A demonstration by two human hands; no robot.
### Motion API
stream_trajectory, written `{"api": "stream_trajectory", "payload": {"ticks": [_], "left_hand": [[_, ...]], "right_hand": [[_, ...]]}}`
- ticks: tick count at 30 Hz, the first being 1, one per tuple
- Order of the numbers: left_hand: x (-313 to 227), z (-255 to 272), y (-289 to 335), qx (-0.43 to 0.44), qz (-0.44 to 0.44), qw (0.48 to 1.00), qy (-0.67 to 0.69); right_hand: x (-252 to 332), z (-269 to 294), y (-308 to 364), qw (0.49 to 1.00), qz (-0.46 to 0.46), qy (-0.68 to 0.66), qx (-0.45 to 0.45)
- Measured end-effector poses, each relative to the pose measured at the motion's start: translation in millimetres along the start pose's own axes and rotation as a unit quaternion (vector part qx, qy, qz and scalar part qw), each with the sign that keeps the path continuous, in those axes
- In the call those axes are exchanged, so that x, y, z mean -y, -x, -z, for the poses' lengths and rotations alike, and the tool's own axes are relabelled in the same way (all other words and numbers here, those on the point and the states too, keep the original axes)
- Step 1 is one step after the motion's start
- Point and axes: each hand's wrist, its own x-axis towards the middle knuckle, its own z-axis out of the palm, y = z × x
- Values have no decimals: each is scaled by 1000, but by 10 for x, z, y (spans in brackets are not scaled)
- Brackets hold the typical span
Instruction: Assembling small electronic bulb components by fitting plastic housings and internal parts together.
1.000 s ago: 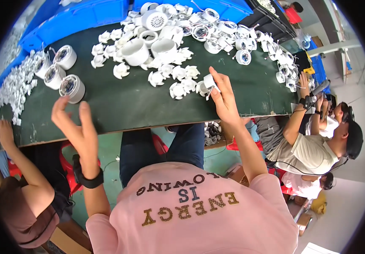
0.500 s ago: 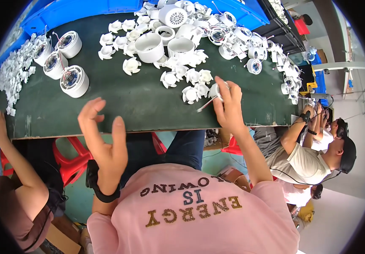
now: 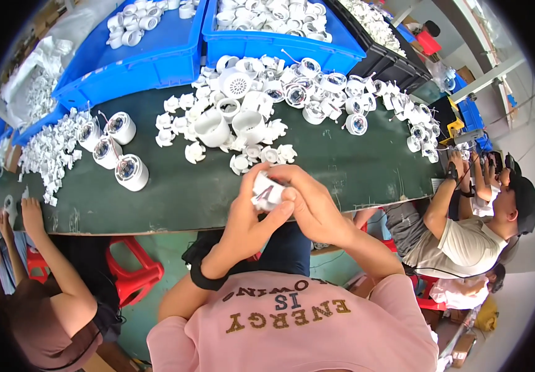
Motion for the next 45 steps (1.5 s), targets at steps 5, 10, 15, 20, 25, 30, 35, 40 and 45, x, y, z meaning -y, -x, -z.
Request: {"api": "stream_trajectory", "payload": {"ticks": [5, 10, 15, 20, 25, 30, 35, 40, 45], "left_hand": [[-193, 345, -51, -37, 106, 991, 70], [-321, 460, -10, -60, 115, 990, 51], [-319, 471, -72, -24, 72, 997, -23], [-302, 521, -48, -70, 124, 989, -26], [-456, 544, -141, -72, 137, 972, 178], [-413, 281, -260, -96, 124, 972, 176], [-430, -102, -180, -129, 63, 983, 118], [-393, 86, -12, 20, -73, 968, -240], [-434, -51, 33, -51, -73, 984, -154]], "right_hand": [[-84, 182, -352, 990, 117, 39, 72], [-616, 514, -1596, 965, 105, 218, -98], [-1436, 553, -2653, 953, -31, 295, -59], [-1112, 518, -2553, 965, -81, 243, -57], [-195, 434, -1434, 999, -5, 22, -38], [101, 81, -394, 992, 106, 0, -75], [66, -40, -143, 968, 169, 125, -136], [35, -6, 44, 974, 200, 20, -102], [41, -69, 131, 973, 209, -7, -96]]}}
